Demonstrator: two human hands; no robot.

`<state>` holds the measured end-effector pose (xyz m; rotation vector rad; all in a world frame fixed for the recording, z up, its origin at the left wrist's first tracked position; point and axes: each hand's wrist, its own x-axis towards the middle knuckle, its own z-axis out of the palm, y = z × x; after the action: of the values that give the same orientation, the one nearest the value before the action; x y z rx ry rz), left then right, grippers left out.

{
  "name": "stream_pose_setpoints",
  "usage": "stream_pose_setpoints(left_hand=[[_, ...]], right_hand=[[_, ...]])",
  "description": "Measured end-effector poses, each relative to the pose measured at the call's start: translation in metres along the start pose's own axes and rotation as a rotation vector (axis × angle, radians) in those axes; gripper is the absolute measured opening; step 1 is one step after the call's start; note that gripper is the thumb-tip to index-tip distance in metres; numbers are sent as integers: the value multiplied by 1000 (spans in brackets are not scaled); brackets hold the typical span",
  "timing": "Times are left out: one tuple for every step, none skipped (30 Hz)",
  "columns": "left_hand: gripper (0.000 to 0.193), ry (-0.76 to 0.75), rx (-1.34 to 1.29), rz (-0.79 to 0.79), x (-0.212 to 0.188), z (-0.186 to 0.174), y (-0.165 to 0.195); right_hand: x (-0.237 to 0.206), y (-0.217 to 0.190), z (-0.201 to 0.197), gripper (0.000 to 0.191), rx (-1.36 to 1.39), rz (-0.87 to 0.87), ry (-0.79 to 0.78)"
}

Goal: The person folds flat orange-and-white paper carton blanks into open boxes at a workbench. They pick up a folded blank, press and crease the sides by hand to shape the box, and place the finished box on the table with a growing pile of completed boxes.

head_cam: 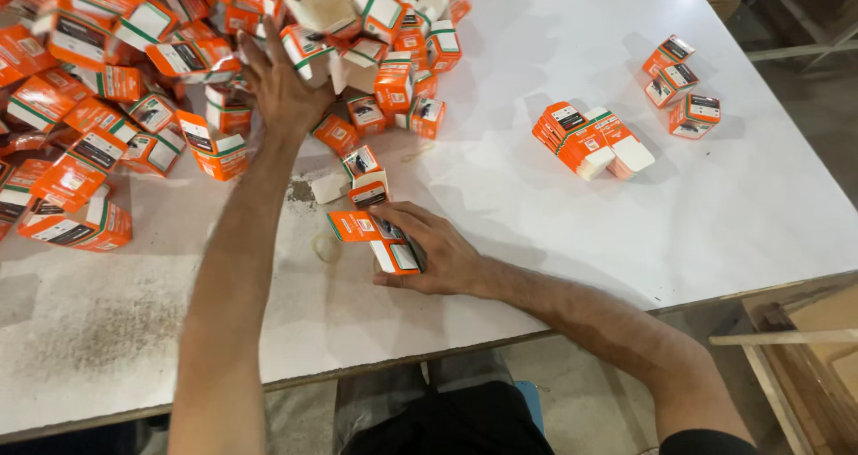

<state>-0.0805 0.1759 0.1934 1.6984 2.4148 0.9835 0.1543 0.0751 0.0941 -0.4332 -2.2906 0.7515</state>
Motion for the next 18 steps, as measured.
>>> stream_pose_setpoints(left_hand=[[126,-2,-9,-7,4,5,13],[125,-4,-17,-16,8,9,23],[130,-35,-28,2,12,14,32],[135,-68,-37,20,15,19,39],[139,-103,-47,39,20,23,44],[138,-80,-127,184,25,26,46],[136,-56,-208,332,29,28,48],[135,-32,-288,480,28,26,51],[125,-15,-354,532,26,23,52],[116,1,-418,580,21,21,47],[107,17,-480,624,13,20,39],[83,63,-540,614,-2,16,33],[60,108,-601,605,-22,10,26],[49,97,-531,576,-47,3,18],[39,82,-464,544,-74,-3,11],[52,127,-289,602,-98,-7,5],[65,173,-112,655,-118,-10,0],[73,115,-102,586,-128,-9,-2]], right_hand=[[1,0,-2,88,10,28,-5],[2,1,-3,87,1,37,-10],[2,2,-5,86,-3,47,-17],[3,2,-5,85,-5,59,-22],[3,3,-5,84,0,83,-14],[2,4,-6,82,3,106,-5],[2,7,-7,81,3,128,7],[2,10,-8,81,43,162,27],[1,13,-8,80,85,195,50],[1,17,-7,80,129,229,72],[0,20,-4,81,247,269,120],[2,25,-2,83,363,302,167],[4,29,0,85,479,336,216],[4,32,1,82,554,338,282],[3,34,3,79,628,345,349],[3,37,3,76,697,349,419],[2,38,2,76,713,357,449],[3,39,2,75,731,363,473]])
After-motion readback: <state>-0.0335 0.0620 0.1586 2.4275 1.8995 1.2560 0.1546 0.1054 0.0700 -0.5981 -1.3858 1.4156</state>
